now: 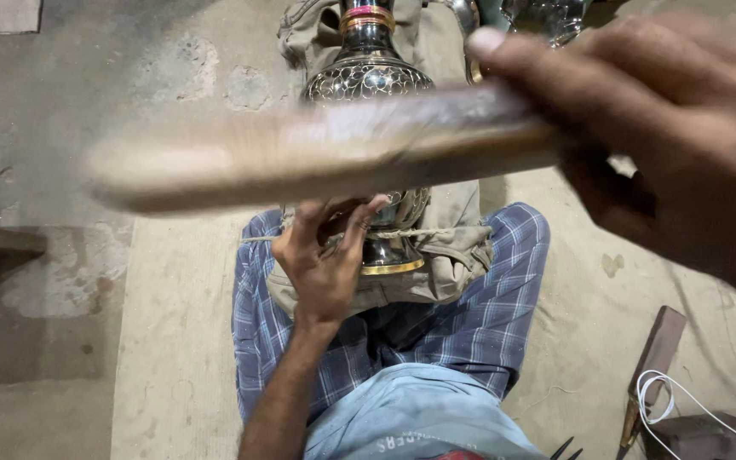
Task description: The person sits on the floor and uses a wooden mallet and a metal chisel to hammer a decorative pattern into the surface of a metal vase. They rotate the vase to work on different sections and later use the chisel to refine details near the neck.
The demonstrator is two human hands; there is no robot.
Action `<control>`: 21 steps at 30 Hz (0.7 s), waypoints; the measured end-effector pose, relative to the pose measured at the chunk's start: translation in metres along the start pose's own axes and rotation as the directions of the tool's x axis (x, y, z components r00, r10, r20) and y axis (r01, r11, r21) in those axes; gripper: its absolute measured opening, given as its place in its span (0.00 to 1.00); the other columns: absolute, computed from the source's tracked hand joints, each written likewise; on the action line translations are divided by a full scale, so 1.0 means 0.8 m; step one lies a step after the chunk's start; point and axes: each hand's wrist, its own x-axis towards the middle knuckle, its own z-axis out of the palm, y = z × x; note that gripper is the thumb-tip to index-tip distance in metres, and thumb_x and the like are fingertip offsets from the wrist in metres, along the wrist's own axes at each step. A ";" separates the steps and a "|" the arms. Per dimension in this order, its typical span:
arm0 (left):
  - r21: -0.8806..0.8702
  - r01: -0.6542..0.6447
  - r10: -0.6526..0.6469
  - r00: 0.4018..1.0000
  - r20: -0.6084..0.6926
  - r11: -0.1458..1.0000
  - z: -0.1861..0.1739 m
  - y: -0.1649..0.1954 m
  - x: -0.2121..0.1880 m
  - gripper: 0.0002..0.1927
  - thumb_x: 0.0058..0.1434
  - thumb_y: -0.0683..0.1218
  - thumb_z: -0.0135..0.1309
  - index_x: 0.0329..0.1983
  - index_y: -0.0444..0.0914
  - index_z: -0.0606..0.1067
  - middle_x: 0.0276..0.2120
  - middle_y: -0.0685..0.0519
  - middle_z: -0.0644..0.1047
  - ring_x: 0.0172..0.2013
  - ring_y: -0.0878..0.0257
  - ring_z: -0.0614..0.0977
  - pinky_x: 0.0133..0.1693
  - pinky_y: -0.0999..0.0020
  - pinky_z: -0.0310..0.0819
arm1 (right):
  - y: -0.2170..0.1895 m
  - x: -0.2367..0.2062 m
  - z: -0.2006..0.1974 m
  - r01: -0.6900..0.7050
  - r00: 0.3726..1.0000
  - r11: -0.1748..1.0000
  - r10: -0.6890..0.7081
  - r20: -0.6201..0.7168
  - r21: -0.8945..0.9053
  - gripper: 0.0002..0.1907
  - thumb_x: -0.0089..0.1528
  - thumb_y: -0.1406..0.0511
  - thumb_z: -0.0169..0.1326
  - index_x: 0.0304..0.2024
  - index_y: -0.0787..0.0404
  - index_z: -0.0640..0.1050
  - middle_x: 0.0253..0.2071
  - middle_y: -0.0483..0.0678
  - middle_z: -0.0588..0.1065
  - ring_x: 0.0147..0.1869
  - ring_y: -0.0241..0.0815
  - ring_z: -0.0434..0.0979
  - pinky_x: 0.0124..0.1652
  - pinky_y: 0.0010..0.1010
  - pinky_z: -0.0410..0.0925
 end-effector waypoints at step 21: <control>0.117 -0.191 0.079 0.779 0.622 0.975 -0.022 0.007 0.071 0.23 0.70 0.41 0.57 0.66 0.51 0.72 0.39 0.54 0.85 0.32 0.67 0.86 0.33 0.70 0.86 | -0.015 -0.145 0.154 -0.348 0.788 0.872 0.470 -0.397 0.344 0.26 0.66 0.73 0.63 0.64 0.57 0.70 0.42 0.51 0.80 0.38 0.41 0.82 0.36 0.32 0.74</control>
